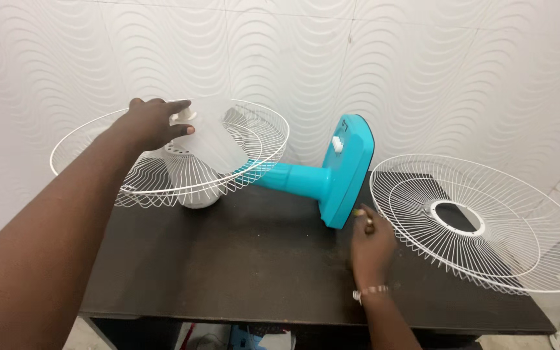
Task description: The person disassembles a table fan by removing the front grille, unscrewing the blade hub, detaching the fan blades, and then removing the rear grille. A screwdriver is used to loosen screws on the motor housing. The components are placed on a dark tabletop.
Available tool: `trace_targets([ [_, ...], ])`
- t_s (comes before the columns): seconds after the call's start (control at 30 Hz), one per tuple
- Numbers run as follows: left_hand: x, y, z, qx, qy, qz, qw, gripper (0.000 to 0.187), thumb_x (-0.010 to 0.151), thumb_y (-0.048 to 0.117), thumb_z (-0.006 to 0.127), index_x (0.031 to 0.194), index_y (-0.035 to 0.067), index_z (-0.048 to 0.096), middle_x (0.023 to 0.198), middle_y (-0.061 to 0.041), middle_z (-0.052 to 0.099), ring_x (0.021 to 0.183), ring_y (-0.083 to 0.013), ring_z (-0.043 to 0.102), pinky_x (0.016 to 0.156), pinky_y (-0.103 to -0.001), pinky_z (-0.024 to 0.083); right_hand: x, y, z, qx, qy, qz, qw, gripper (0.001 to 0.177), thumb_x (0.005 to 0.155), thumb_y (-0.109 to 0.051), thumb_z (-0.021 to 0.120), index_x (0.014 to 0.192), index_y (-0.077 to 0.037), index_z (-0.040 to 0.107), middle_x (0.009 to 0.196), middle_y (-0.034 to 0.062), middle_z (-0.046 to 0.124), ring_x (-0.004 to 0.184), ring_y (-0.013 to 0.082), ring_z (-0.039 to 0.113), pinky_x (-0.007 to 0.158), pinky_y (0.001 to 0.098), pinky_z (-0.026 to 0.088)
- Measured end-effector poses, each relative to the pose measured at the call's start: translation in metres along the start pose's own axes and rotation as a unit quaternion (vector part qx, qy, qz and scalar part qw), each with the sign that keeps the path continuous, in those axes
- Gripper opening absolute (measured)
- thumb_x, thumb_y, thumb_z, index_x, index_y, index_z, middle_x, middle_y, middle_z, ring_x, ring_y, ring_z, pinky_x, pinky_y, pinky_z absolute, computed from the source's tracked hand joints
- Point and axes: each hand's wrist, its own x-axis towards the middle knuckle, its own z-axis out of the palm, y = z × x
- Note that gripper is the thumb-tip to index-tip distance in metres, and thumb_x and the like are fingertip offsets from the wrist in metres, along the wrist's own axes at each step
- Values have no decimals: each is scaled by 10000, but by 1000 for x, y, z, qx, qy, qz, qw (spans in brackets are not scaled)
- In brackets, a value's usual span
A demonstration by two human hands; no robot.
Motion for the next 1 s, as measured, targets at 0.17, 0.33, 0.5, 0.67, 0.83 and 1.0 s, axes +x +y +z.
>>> trace_targets([
  [0.17, -1, 0, -3, 54, -18, 19, 998, 747, 968, 627, 606, 1628, 341, 404, 1301, -165, 708, 1238, -430, 573, 1071, -531, 499, -58, -14, -14, 161, 82, -88, 980, 246, 1050, -292, 569, 1094, -89, 701, 972, 42, 580, 664, 108, 590, 523, 295, 509],
  [0.33, -10, 1, -3, 44, -7, 10, 999, 745, 940, 613, 614, 1599, 352, 385, 1387, -104, 641, 1305, -440, 477, 1031, -595, 495, -78, -42, 0, 79, -173, -174, 966, 249, 956, -317, 647, 1113, -167, 769, 928, 27, 668, 654, 114, 623, 521, 312, 557],
  [0.5, -17, 5, -6, 39, 2, 22, 999, 746, 923, 624, 618, 1580, 355, 391, 1437, -96, 591, 1327, -447, 442, 1029, -603, 486, -65, -73, 30, -5, -378, -228, 897, 305, 951, -302, 659, 1218, -176, 735, 1054, 18, 641, 848, 169, 645, 747, 352, 552],
  [0.67, -25, -1, -12, 12, 0, 26, 1000, 753, 905, 581, 682, 1574, 353, 423, 1436, -69, 617, 1373, -358, 458, 1038, -575, 499, -55, -84, 46, -68, -410, -264, 870, 334, 941, -275, 686, 1270, -224, 716, 1063, 22, 610, 953, 204, 621, 868, 370, 533],
  [0.83, -32, -15, -19, -67, 42, 80, 994, 726, 887, 499, 735, 1539, 288, 493, 1422, -109, 600, 1259, -310, 580, 1023, -530, 509, -50, -83, 48, -69, -419, -276, 863, 379, 907, -253, 711, 1285, -265, 713, 1089, 14, 599, 1000, 199, 609, 917, 366, 521],
  [1.0, -52, -39, -23, 27, 159, 85, 983, 464, 976, 453, 708, 1385, 239, 661, 1429, -85, 656, 1323, -315, 559, 1131, -543, 423, -51, -87, 44, -94, -444, -258, 853, 399, 911, -297, 707, 1309, -284, 696, 1118, 22, 589, 1031, 200, 598, 926, 364, 524],
])
